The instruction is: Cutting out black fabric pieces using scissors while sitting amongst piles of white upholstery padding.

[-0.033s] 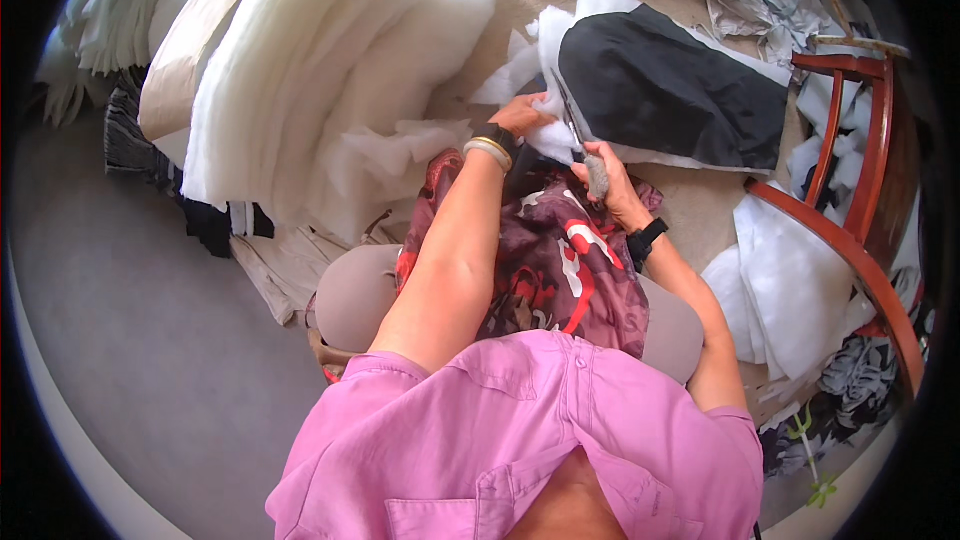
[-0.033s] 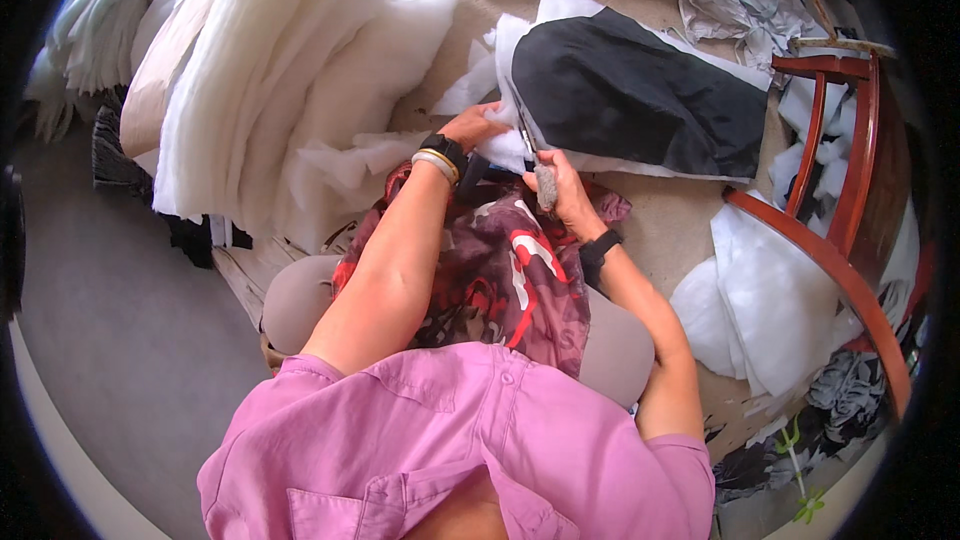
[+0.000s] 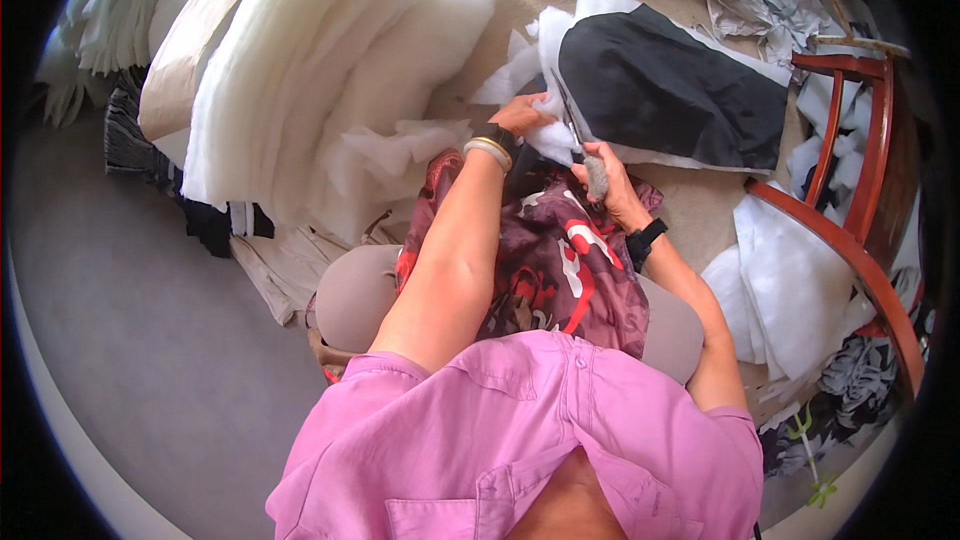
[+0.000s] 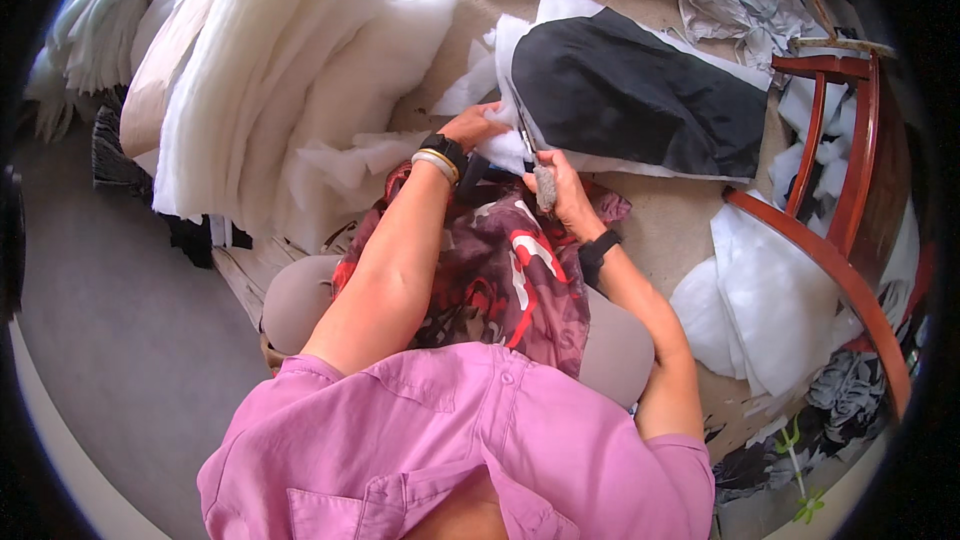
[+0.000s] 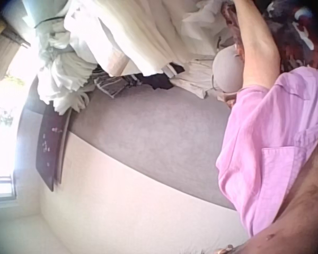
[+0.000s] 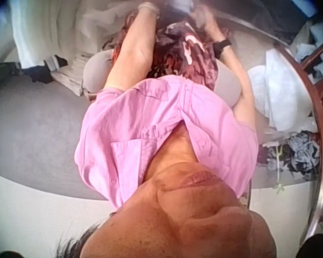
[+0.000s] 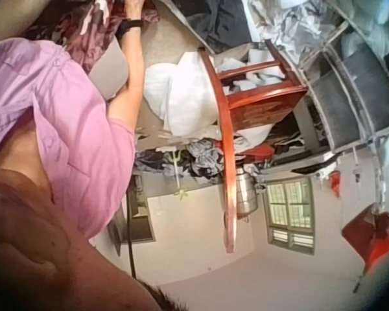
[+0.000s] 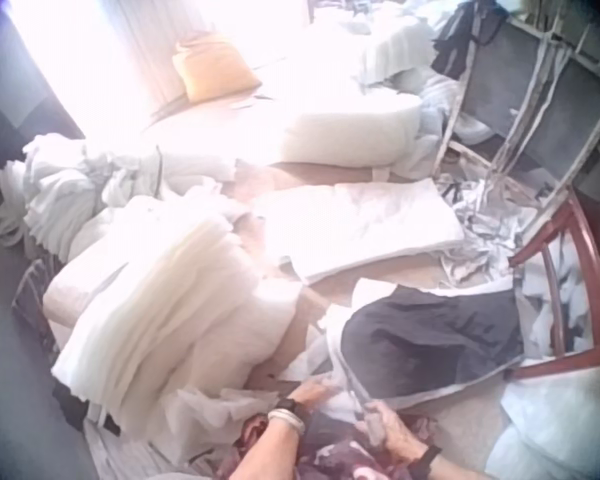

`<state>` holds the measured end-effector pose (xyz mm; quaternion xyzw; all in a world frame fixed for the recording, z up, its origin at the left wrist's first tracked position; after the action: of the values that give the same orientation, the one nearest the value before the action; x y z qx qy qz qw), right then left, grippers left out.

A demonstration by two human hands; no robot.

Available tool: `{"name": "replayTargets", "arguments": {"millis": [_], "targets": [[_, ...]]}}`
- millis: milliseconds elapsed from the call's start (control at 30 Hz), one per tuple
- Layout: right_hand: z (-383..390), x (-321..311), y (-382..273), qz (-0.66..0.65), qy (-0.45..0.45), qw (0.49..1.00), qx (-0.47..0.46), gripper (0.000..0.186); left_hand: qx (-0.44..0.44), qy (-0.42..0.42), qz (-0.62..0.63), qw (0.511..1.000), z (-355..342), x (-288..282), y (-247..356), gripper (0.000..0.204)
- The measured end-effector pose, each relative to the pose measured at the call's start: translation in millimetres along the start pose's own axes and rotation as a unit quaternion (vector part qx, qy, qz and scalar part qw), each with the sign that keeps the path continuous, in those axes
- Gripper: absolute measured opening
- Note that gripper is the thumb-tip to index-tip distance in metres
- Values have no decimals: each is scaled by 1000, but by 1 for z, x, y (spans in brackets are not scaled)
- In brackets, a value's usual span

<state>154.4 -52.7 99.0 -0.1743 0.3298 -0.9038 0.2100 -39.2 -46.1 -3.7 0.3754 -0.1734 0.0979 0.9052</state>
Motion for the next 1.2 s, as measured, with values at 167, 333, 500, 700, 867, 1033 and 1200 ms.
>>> {"name": "replayTargets", "arguments": {"millis": [167,333,500,700,867,1033,1200], "targets": [[3,1,-1,-28,-18,999,-14,38,-3,107,-307,946,15,-5,20,38],[-1,-2,12,-107,-84,989,59,42,-31,234,-316,919,3,-7,22,36],[-4,-1,5,-129,-98,984,74,44,-22,207,-419,884,3,5,25,42],[-15,3,-6,-78,-44,990,107,50,19,212,-400,891,-1,6,19,46],[-17,2,-2,5,3,1000,18,42,15,217,-399,891,-4,0,15,47],[-17,-11,-5,83,-19,996,30,43,-33,279,-416,865,-1,-11,14,33],[15,-46,-1,236,-151,960,9,45,-86,319,-406,852,7,-33,10,35]]}}
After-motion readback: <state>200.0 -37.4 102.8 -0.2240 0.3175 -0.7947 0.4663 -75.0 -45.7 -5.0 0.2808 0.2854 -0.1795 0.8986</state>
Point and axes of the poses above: each hand's wrist, its own z-axis away from the middle knuckle, its own x-axis out of the palm, y = z × x, the point moved 1 cm from there along -z, towards the middle knuckle
